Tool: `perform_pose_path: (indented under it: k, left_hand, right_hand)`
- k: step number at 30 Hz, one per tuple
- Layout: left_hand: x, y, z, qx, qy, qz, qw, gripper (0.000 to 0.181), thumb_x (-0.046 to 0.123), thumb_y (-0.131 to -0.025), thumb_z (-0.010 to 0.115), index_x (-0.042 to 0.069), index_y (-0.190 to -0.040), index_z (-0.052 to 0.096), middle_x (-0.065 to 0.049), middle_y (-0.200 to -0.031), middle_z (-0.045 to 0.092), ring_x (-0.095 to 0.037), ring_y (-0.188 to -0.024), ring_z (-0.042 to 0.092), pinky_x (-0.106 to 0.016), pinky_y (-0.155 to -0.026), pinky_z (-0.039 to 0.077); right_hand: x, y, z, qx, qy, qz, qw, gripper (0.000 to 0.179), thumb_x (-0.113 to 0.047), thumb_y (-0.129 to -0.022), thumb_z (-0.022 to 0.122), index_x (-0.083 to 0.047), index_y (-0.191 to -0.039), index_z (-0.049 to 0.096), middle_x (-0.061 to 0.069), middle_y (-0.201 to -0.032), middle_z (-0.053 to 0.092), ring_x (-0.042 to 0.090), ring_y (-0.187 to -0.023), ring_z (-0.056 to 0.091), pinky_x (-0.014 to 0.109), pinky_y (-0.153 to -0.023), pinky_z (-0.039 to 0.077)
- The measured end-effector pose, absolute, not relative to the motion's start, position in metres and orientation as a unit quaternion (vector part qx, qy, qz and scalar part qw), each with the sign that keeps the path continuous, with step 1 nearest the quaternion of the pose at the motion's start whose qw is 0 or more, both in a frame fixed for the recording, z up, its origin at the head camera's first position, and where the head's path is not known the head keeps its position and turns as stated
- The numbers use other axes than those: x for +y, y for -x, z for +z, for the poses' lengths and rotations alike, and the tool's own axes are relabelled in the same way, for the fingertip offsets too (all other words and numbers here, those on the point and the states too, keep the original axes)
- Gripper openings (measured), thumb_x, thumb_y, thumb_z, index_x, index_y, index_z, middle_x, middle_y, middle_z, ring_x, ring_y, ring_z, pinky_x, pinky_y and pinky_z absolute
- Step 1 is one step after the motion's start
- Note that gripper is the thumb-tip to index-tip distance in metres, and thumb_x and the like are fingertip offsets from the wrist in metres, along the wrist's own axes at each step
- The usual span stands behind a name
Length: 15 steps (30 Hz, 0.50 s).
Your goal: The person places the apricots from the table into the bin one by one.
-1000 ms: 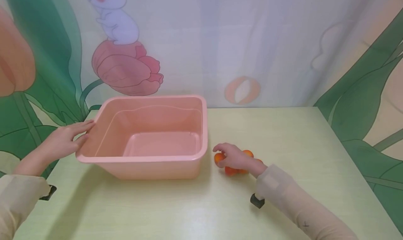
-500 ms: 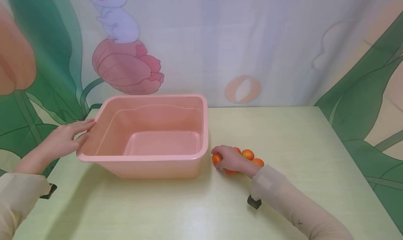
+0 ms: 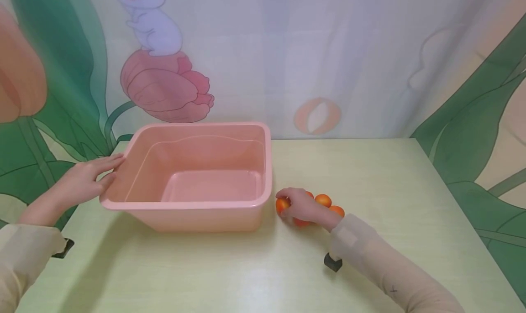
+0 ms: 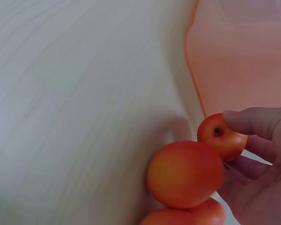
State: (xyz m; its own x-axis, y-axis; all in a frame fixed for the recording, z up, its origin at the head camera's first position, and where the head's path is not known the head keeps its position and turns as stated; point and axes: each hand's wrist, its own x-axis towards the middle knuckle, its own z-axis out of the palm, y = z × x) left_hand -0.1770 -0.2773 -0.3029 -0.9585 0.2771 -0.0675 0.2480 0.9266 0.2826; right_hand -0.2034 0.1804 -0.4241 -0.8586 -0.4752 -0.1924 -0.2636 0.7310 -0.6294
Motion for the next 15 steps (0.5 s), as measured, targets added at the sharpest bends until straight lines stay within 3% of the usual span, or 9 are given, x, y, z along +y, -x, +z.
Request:
perform_pose_path:
  k: [7, 15]
  left_hand:
    - [-0.277, 0.177, -0.303, 0.98, -0.132, 0.134, 0.057, 0.049, 0.025, -0.092, 0.04, 0.005, -0.136, 0.032, -0.018, -0.141, 0.031, -0.044, -0.125, 0.029, -0.062, -0.096, 0.026]
    - [-0.277, 0.177, -0.303, 0.98, -0.131, 0.137, 0.059, 0.049, 0.025, -0.092, 0.041, 0.006, -0.137, 0.032, -0.018, -0.141, 0.03, -0.045, -0.125, 0.029, -0.062, -0.096, 0.026]
  right_hand:
    - [0.188, 0.204, -0.41, 0.896, 0.187, -0.35, 0.199, 0.037, -0.01, -0.077, 0.064, -0.012, -0.113, 0.058, 0.001, -0.099, 0.061, 0.019, -0.091, 0.053, 0.034, -0.082, 0.046]
    - [0.198, 0.207, -0.395, 0.886, 0.163, -0.372, 0.225, 0.042, -0.01, -0.08, 0.062, -0.005, -0.121, 0.051, 0.011, -0.114, 0.057, 0.027, -0.102, 0.052, 0.036, -0.084, 0.05]
